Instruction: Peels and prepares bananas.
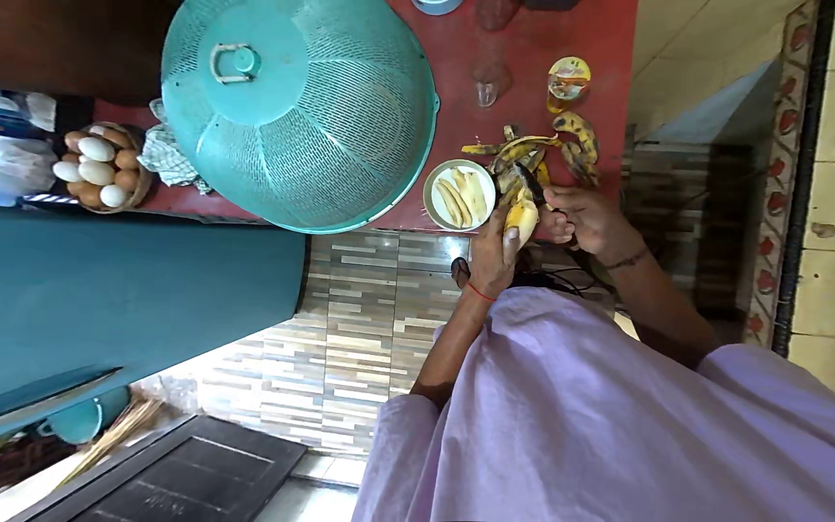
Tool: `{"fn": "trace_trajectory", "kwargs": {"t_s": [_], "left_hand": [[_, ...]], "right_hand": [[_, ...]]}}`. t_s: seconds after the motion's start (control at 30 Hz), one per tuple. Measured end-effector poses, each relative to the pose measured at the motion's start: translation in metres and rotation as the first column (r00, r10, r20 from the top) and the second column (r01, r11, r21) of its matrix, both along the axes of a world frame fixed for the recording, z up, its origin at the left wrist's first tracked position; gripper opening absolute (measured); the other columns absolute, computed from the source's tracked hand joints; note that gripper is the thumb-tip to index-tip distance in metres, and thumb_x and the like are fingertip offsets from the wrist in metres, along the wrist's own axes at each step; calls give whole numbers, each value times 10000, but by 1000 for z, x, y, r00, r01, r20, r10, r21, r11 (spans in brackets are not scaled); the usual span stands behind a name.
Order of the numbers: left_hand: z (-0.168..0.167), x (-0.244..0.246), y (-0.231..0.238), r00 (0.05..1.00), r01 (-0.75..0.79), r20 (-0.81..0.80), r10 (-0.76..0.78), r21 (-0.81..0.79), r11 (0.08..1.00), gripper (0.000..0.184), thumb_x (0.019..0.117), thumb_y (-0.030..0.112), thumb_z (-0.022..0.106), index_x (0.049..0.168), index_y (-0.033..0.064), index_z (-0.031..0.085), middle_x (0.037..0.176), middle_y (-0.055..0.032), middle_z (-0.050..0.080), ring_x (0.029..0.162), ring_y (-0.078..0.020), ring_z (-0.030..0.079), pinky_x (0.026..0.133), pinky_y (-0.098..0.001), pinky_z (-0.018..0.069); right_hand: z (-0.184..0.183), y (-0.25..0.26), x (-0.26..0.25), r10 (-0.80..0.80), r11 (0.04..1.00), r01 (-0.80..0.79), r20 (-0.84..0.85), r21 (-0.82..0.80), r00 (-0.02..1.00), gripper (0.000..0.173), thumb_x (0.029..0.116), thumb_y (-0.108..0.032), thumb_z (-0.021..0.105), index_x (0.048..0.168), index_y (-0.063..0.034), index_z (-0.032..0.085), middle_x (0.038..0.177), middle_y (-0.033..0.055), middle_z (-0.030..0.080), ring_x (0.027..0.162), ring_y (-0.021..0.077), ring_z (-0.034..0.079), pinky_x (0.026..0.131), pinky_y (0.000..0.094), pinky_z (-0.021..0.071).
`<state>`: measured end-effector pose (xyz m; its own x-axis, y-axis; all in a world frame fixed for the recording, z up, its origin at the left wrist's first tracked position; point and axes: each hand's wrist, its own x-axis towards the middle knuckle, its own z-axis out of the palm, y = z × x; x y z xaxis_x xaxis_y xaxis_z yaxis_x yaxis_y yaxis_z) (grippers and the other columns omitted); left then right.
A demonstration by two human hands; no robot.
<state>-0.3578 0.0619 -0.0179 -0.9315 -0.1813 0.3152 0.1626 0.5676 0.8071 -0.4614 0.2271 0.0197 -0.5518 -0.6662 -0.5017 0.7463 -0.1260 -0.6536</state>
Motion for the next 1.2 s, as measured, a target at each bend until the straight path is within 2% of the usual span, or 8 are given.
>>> {"fn": "trace_trajectory", "kwargs": {"t_s": [0.13, 0.3, 0.37, 0.5, 0.63, 0.7, 0.87, 1.2], "left_hand": [[4, -1, 7, 998, -68, 22, 64, 352, 934, 726, 1077, 571, 180, 1298, -17, 545, 1024, -106, 642, 821, -62, 648, 745, -255, 572], [21, -15, 16, 937, -329, 319, 142, 672, 663, 629, 1062, 608, 159, 1332, 169, 520, 1002, 3, 649, 830, -59, 651, 734, -285, 575], [21, -23, 13, 916, -367, 391, 95, 715, 595, 600, 1094, 512, 132, 1349, 126, 513, 1100, -30, 647, 959, -91, 651, 845, -339, 569], [19, -25, 11, 909, -284, 408, -87, 757, 589, 753, 1044, 652, 111, 1502, 128, 399, 1325, -51, 596, 1159, -117, 600, 989, -388, 522], [26, -30, 11, 931, -246, 355, -88, 785, 568, 599, 1053, 567, 379, 1464, 134, 425, 1229, 4, 630, 1050, -44, 625, 908, -282, 547], [30, -34, 10, 923, -301, 380, -53, 802, 515, 555, 1064, 547, 378, 1447, 153, 457, 1222, 3, 641, 1052, -58, 631, 909, -290, 546], [23, -58, 10, 919, -394, 391, 55, 898, 197, 490, 1101, 460, 317, 1366, 90, 501, 1203, -105, 647, 1091, -203, 648, 935, -420, 559], [25, -66, -13, 901, -429, 427, 71, 903, 4, 482, 1089, 511, 326, 1318, 131, 516, 1141, -70, 646, 1049, -185, 650, 902, -400, 569]], "right_hand": [[-4, -2, 0, -40, 994, 53, 133, -99, 990, 322, 1120, -287, 317, 950, -181, 568, 611, -77, 508, 443, -9, 440, 423, 128, 405], [-3, -6, -1, -103, 975, 132, 159, -181, 982, 407, 1114, -346, 346, 837, -176, 593, 602, -81, 521, 456, -13, 451, 437, 129, 402], [-3, -7, -1, -146, 975, 163, 120, -152, 982, 369, 1106, -331, 365, 852, -180, 585, 592, -82, 504, 458, -4, 445, 450, 143, 408], [8, -12, -2, -188, 974, 202, 126, -104, 974, 309, 1118, -305, 342, 948, -187, 571, 617, -75, 520, 459, -1, 459, 441, 139, 426], [10, -12, 2, -229, 963, 248, 164, -106, 959, 307, 1119, -304, 352, 952, -184, 580, 608, -73, 518, 451, 6, 453, 438, 145, 422], [8, -11, 4, -252, 950, 281, 202, -132, 946, 314, 1118, -314, 368, 928, -183, 580, 601, -73, 503, 457, 14, 450, 447, 154, 418], [9, -7, 14, -250, 943, 279, 168, -183, 954, 310, 1091, -395, 449, 891, -199, 583, 625, -87, 484, 477, -8, 426, 458, 131, 390], [9, 3, 20, -250, 939, 279, 156, -203, 956, 386, 1107, -435, 382, 868, -203, 578, 638, -96, 474, 483, -6, 424, 463, 131, 389]]}}
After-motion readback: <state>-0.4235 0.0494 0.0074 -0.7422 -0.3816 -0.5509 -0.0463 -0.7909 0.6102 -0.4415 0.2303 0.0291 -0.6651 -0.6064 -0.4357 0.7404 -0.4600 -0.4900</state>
